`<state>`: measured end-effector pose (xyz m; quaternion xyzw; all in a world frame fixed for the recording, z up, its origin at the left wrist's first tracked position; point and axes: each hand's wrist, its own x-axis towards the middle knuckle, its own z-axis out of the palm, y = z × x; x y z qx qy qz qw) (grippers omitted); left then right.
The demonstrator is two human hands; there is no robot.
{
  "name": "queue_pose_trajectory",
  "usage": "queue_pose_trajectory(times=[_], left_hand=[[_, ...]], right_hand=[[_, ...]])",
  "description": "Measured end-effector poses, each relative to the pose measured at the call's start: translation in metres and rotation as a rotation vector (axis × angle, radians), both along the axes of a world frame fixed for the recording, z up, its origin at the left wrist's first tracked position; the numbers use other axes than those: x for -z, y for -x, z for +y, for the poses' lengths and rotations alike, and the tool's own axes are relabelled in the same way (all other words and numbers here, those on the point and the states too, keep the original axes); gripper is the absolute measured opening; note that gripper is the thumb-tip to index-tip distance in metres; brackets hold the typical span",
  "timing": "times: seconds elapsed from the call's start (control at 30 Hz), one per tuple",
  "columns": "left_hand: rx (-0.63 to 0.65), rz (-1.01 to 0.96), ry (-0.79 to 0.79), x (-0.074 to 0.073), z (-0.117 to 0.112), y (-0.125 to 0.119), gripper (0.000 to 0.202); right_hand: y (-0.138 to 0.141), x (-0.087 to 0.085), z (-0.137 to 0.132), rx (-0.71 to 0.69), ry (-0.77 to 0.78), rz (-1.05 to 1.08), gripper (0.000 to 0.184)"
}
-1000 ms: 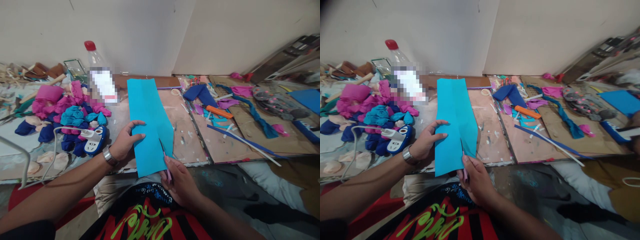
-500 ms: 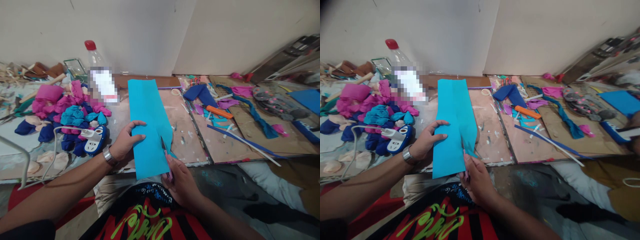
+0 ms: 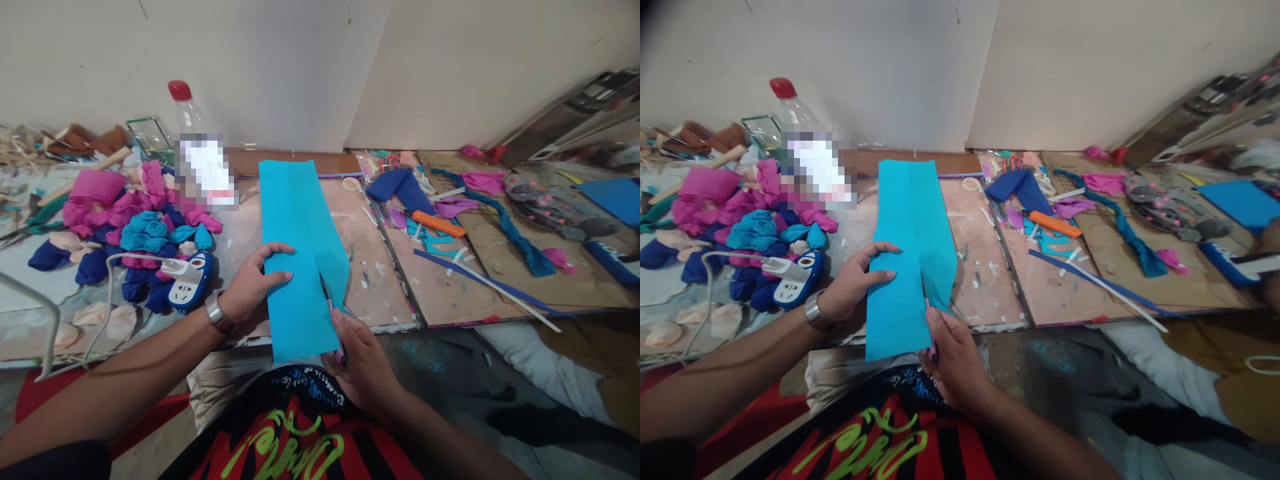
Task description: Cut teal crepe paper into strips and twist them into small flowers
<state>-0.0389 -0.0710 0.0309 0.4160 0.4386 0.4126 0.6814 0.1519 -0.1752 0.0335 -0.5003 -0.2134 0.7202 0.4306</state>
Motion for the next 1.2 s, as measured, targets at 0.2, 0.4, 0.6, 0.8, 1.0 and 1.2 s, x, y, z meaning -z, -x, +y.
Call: queue_pose_trajectory(times=[0.2, 0.4, 0.6, 0.8, 1.0, 1.2], left_hand=[[-0.045, -0.051, 0.012, 0.004, 0.000, -0.001, 0.040], [-0.090, -0.082, 0.030, 0.005, 0.003, -0.004, 0.042], [-0.062, -0.061, -0.001, 0.003, 0.000, -0.003, 0.043], [-0.161, -0.102, -0.015, 0.002, 0.002, -0.005, 0.064], [-0.279, -0.216, 0.151, -0.003, 0.004, -0.007, 0.105], [-0.131, -0.343, 0.344, -0.009, -0.003, -0.011, 0.044]], right_hand=[[0.001, -0.002, 0.001, 0.007, -0.004, -0.028, 0.050], [0.002, -0.004, 0.001, -0.033, -0.065, 0.013, 0.047], [0.001, -0.004, -0.001, -0.019, -0.087, 0.084, 0.045], [0.000, 0.002, -0.009, -0.051, -0.124, 0.026, 0.047], [-0.002, 0.007, -0.013, -0.142, -0.209, -0.143, 0.049], [-0.004, 0.002, -0.015, -0.129, -0.188, -0.177, 0.050]])
